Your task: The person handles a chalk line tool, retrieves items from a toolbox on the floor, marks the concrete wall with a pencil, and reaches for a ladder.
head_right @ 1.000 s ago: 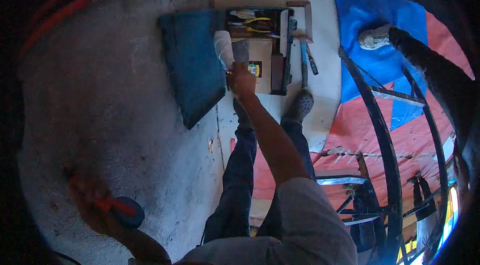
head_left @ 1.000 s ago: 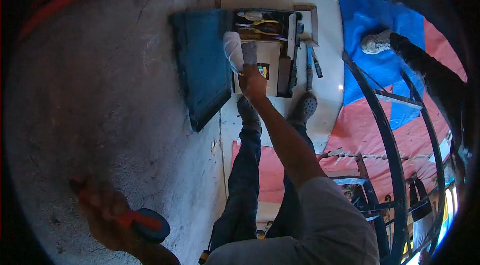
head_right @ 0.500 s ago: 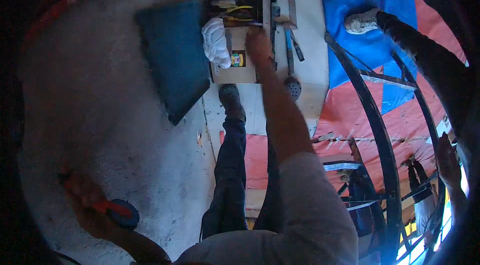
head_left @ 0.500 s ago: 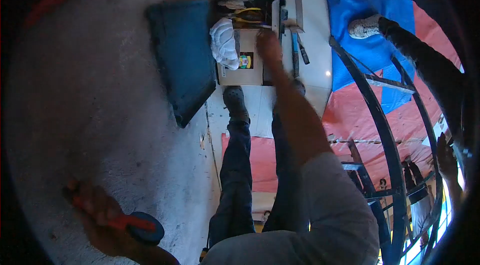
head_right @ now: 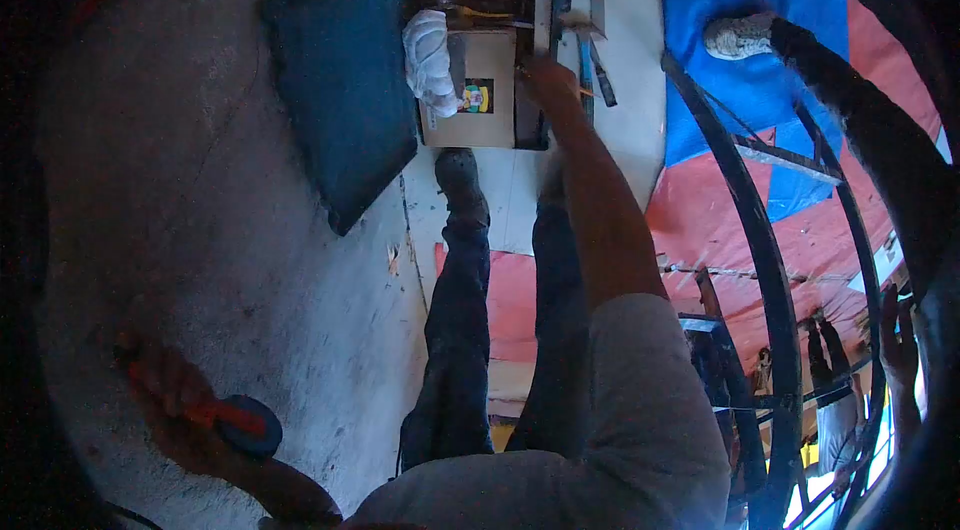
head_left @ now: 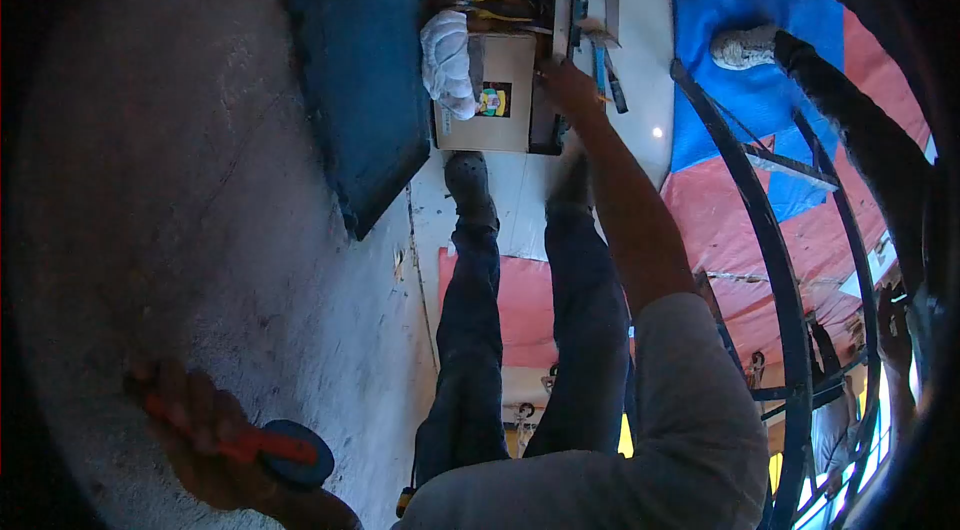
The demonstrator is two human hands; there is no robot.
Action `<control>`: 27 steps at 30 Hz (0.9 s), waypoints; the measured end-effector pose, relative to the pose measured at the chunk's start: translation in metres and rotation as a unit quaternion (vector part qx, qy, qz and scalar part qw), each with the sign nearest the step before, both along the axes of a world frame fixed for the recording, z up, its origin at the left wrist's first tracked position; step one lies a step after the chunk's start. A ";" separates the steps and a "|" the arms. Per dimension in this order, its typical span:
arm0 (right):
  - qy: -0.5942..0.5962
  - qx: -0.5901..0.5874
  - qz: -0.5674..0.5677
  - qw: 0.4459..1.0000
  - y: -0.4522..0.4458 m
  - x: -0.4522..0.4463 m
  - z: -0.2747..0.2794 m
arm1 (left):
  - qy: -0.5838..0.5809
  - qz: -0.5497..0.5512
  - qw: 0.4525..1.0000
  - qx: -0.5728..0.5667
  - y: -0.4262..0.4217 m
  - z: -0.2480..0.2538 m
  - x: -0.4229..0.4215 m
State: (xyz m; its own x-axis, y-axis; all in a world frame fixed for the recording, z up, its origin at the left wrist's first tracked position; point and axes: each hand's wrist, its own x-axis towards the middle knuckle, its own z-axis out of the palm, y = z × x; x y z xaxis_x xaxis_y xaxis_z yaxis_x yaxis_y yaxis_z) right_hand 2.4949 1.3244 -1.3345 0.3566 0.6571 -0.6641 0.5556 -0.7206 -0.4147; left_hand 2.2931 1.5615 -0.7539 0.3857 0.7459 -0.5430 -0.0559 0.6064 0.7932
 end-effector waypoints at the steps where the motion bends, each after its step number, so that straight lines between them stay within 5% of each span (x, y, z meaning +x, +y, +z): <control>1: -0.030 -0.026 -0.015 0.999 0.001 0.000 0.018 | -0.001 -0.001 1.000 0.001 0.000 0.001 0.001; 4: -0.018 0.001 -0.084 0.996 -0.017 -0.018 0.086 | -0.015 0.043 0.999 -0.010 0.001 0.004 0.003; 10: -0.005 0.023 -0.062 0.998 -0.081 -0.063 0.136 | -0.008 -0.006 1.000 0.024 0.003 0.005 0.004; 17: -0.013 0.070 -0.086 0.994 -0.120 -0.098 0.146 | -0.076 -0.014 0.996 -0.046 -0.002 0.000 0.020; 19: -0.030 0.164 -0.112 0.980 -0.123 -0.103 0.138 | -0.073 -0.021 0.996 -0.045 -0.003 0.001 0.020; 27: -0.024 0.146 -0.092 0.985 -0.097 -0.118 0.189 | -0.019 -0.054 0.998 -0.025 -0.006 0.007 0.017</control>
State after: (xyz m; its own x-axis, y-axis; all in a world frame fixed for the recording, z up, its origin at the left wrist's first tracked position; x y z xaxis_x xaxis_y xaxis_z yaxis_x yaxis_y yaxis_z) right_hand 2.3767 1.2278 -1.1453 0.5138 0.7391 -0.4356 0.4515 -0.6648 -0.5952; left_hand 2.3098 1.5560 -0.7468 0.4842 0.6705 -0.5621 -0.0178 0.6498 0.7599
